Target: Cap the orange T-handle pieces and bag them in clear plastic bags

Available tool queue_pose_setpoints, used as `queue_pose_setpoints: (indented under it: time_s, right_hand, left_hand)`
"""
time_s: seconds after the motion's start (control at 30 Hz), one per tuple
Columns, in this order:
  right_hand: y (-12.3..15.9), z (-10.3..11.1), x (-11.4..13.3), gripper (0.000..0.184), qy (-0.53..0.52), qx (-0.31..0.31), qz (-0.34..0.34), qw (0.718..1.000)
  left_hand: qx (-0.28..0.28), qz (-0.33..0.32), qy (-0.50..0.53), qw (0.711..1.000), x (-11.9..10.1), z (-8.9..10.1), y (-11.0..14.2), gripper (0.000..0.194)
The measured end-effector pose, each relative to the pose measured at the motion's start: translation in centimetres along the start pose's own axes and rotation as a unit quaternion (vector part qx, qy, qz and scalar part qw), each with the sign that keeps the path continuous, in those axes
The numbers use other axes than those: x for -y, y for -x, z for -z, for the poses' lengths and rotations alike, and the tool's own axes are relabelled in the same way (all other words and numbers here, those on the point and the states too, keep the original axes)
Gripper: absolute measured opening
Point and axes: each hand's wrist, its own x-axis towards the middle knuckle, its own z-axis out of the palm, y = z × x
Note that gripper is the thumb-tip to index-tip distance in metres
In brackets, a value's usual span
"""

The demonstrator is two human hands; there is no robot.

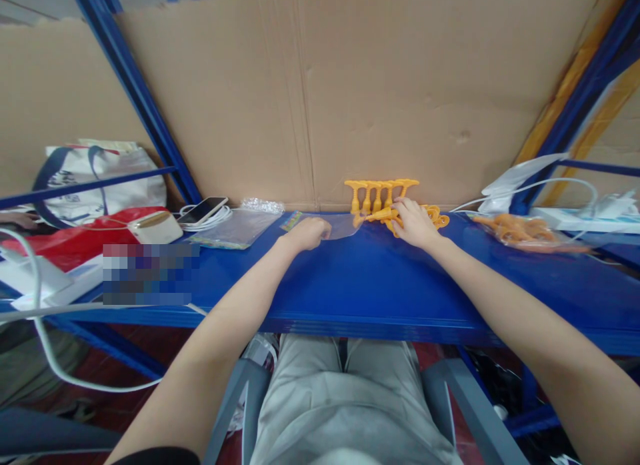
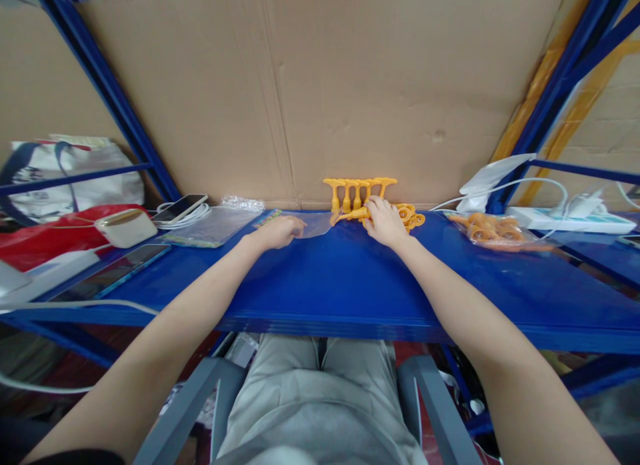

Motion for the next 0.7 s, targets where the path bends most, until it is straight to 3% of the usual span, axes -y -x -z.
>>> queue_pose_setpoints:
  time_s: [0.13,0.33,0.5,0.7]
  right_hand:
    - [0.2,-0.8,-0.4,0.053,0.0,0.022,-0.009,1.0]
    - [0.0,-2.1,-1.0,0.052,-0.008,0.068,-0.024,0.997]
    - [-0.1,-2.8,-1.3,0.057,-0.015,0.048,-0.007,0.999]
    - [-0.3,-2.8,-1.2,0.056,-0.017,0.067,-0.013,0.997]
  left_hand:
    - [-0.001,0.061,-0.043,0.997,-0.1,0.3,0.3,0.03]
    - [0.0,0.182,-0.091,0.979,0.2,0.4,0.8,0.031]
    - [-0.004,0.211,-0.052,0.976,0.7,0.0,0.8,0.031]
    - [0.009,0.206,-0.04,0.978,0.6,-0.2,0.6,0.034]
